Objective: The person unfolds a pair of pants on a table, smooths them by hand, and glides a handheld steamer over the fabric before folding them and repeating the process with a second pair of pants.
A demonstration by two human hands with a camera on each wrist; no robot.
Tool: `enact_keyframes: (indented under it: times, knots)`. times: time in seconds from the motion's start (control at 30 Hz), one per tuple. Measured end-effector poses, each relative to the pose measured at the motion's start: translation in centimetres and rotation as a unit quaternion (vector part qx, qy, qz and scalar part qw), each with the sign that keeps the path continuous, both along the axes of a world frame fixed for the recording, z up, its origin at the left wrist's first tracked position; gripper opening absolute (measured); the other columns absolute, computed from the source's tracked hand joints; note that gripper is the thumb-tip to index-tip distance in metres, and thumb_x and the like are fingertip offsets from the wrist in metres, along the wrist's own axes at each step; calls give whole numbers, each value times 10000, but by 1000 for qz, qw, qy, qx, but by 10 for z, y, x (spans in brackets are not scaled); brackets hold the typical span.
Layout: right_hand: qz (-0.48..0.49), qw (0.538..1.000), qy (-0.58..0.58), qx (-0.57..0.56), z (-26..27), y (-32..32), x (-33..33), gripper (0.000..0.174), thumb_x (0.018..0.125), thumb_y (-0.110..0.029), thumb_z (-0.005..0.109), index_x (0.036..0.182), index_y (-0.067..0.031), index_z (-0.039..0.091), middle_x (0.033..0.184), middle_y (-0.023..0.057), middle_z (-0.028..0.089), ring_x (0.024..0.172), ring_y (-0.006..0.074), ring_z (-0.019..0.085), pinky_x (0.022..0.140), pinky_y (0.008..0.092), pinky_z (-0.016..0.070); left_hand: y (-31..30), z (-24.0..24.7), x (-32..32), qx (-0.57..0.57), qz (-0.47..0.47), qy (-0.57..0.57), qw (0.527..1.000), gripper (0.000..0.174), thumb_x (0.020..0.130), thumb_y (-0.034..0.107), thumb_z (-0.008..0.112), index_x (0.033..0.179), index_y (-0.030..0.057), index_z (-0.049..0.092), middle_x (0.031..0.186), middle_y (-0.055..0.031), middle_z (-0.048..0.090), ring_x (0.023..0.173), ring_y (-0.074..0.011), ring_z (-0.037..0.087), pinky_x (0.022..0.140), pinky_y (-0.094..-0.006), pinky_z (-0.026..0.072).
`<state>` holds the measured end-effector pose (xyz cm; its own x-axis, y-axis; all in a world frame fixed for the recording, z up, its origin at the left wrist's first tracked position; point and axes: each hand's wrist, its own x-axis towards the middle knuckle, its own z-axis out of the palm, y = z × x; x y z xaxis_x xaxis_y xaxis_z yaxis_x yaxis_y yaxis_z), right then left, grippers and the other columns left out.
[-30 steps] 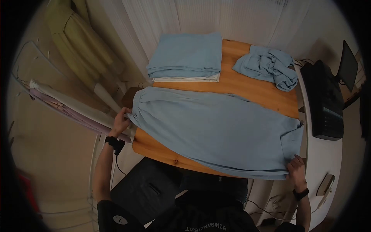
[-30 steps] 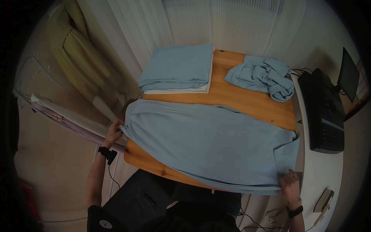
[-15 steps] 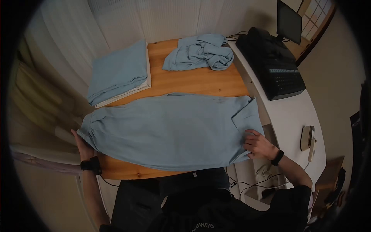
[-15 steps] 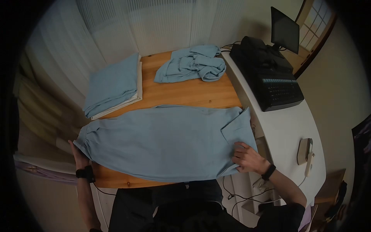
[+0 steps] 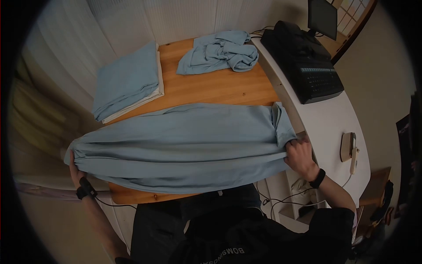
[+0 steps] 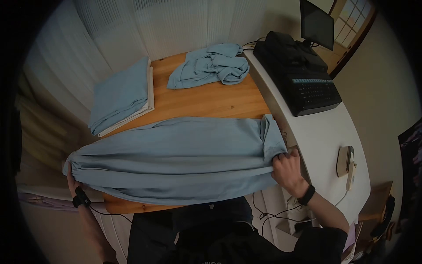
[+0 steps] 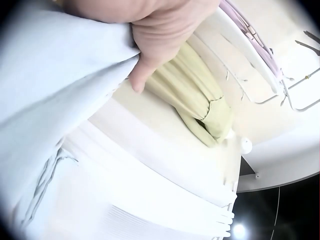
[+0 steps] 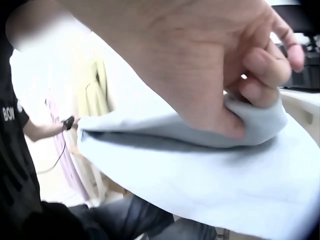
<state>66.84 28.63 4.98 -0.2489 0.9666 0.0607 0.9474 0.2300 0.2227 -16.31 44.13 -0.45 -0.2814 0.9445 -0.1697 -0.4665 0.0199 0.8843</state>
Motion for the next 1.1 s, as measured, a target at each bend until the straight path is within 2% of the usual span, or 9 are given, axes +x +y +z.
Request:
enact_keyframes:
  times: [0.13,0.27,0.37,0.43,0.47,0.53,0.77,0.9,1.1]
  knots:
    - [-256,965,22,-46,-5,-43,-10,225,721,-190,723,860,-18,677,706,168,654,678,357,654,764,498,489,-26,-21,-27,-36,107,-78,991,597,958,441,659,1387,41,550,1392,-93,586,1282,-277,547,1101,-404,420]
    - [-379,917,94,-79,-19,-79,-5,655,789,-317,763,1304,32,556,874,229,712,689,380,704,650,441,575,-53,-29,-23,-71,71,-99,990,652,957,474,647,1418,32,514,1411,-92,570,1297,-273,538,1106,-400,418]
    - [-417,776,469,-49,-57,-102,-9,829,839,-395,733,1473,18,393,1107,239,687,860,323,715,770,428,572,-59,-63,-66,31,33,84,995,579,965,410,629,1408,48,539,1419,-92,563,1310,-267,517,1103,-396,409]
    - [-458,488,742,32,-76,-109,-27,924,872,-528,693,1520,11,312,1307,196,583,1125,304,619,957,454,499,-54,-39,-51,-21,70,-2,997,558,963,380,630,1398,40,546,1404,-98,575,1302,-275,526,1099,-404,414]
    - [-457,487,744,33,-82,-109,-28,924,872,-528,693,1520,11,312,1307,196,583,1125,304,619,957,454,499,-53,-26,-39,-76,108,-90,987,538,960,349,631,1388,32,553,1389,-104,586,1294,-282,535,1096,-413,420]
    - [-386,139,911,-38,-91,-106,-28,907,887,-596,659,1491,-3,333,1397,192,478,1295,350,484,1066,524,412,-54,-14,-28,-79,95,-99,987,529,955,339,639,1376,28,561,1377,-107,595,1284,-287,544,1093,-415,425]
    - [-410,291,864,-32,-75,-82,-32,803,906,-472,688,1499,-58,341,1406,103,505,1245,270,524,1081,450,399,-70,1,-6,-71,99,-93,988,552,940,336,673,1367,10,547,1370,-125,592,1256,-307,564,1077,-447,443]
    - [-424,277,862,13,-67,-78,-6,665,938,-327,664,1477,-63,379,1409,101,502,1255,276,527,1036,457,438,-79,4,1,-96,59,-124,986,536,936,353,681,1353,37,565,1357,-108,603,1239,-304,573,1080,-446,438]
    - [-273,315,908,27,-55,-23,59,101,975,-230,588,988,-132,566,748,-37,522,583,87,453,606,283,456,-77,-24,-26,-173,47,-43,983,507,916,349,734,1299,48,594,1274,-88,654,1165,-272,617,1021,-409,477]
